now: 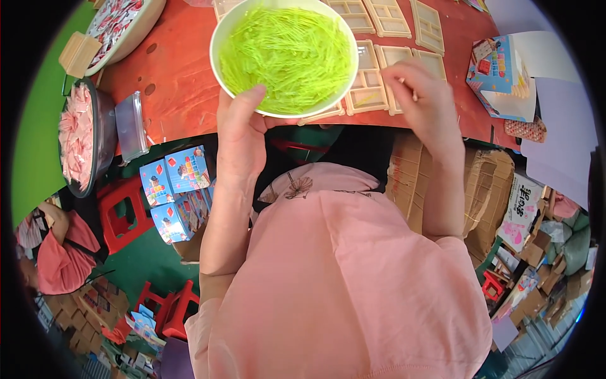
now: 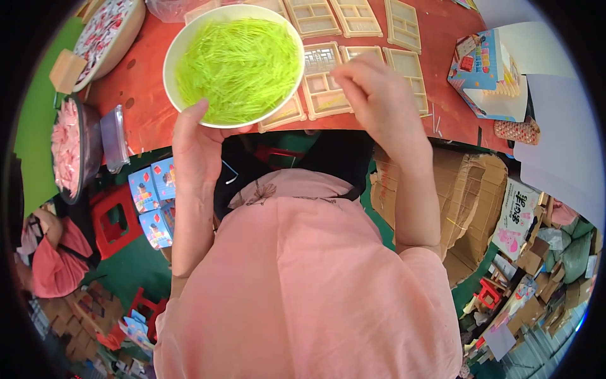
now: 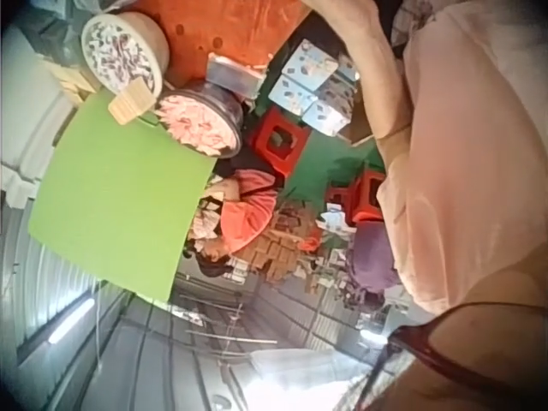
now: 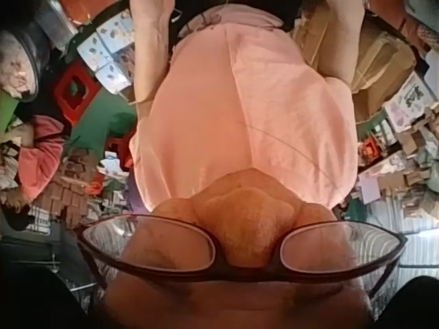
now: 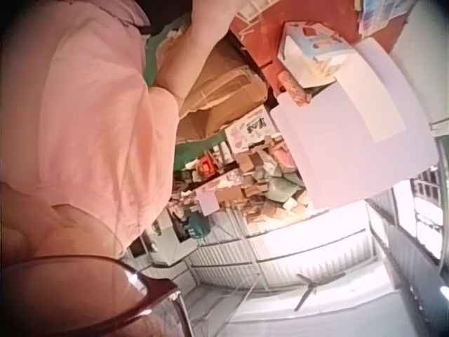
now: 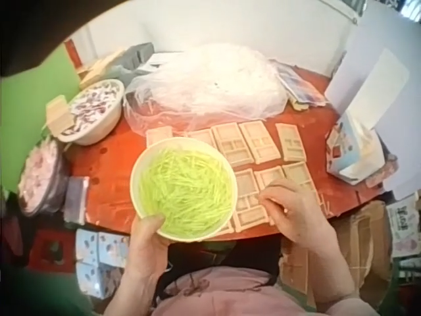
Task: Packing various decorative materials and small components into plastic compartment trays on a factory workbench.
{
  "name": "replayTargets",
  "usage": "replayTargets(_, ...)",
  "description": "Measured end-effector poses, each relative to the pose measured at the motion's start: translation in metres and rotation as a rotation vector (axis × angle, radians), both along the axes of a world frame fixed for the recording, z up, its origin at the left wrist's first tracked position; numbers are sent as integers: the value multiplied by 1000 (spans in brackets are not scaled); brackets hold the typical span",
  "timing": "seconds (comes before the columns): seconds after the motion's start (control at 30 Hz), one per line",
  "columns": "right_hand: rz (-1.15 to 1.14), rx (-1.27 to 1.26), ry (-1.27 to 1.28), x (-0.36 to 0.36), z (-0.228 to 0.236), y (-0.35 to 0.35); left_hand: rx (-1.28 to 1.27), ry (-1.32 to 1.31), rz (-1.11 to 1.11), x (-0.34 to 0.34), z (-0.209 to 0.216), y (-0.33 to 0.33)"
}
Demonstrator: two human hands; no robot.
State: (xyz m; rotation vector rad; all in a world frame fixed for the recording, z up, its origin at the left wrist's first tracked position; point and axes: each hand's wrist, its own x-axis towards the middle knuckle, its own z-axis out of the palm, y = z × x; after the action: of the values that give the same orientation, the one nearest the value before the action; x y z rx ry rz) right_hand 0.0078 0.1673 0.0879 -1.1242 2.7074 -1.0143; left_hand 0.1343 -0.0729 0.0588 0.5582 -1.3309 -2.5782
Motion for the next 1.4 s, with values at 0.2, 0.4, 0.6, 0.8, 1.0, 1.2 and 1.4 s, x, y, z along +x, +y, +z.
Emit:
replayTargets(0.2, 205, 76, 200, 8, 29, -30, -32, -4, -94, -13, 4, 26)
replayTargets(0.4, 200, 226, 195, 1, 24, -20, -6, -49, -177, -24, 7, 44)
replayTargets(0.6, 240, 137, 200, -10, 29, 1, -39, -54, -209, -37, 5, 55)
replayTargets(0.8, 260, 66, 128, -23, 28, 30, -4, -116, -235, -46, 2, 64)
replayTargets(1.0, 224, -98, 104, -36, 13, 43, 21, -107, -266, -58, 1, 73)
replayTargets(1.2, 118, -330, -45, -46, 19, 68, 36, -108, -255, -64, 2, 73)
replayTargets(1.4, -39, -165, -265, -44, -18, 112, -6, -88, -249, -66, 0, 58)
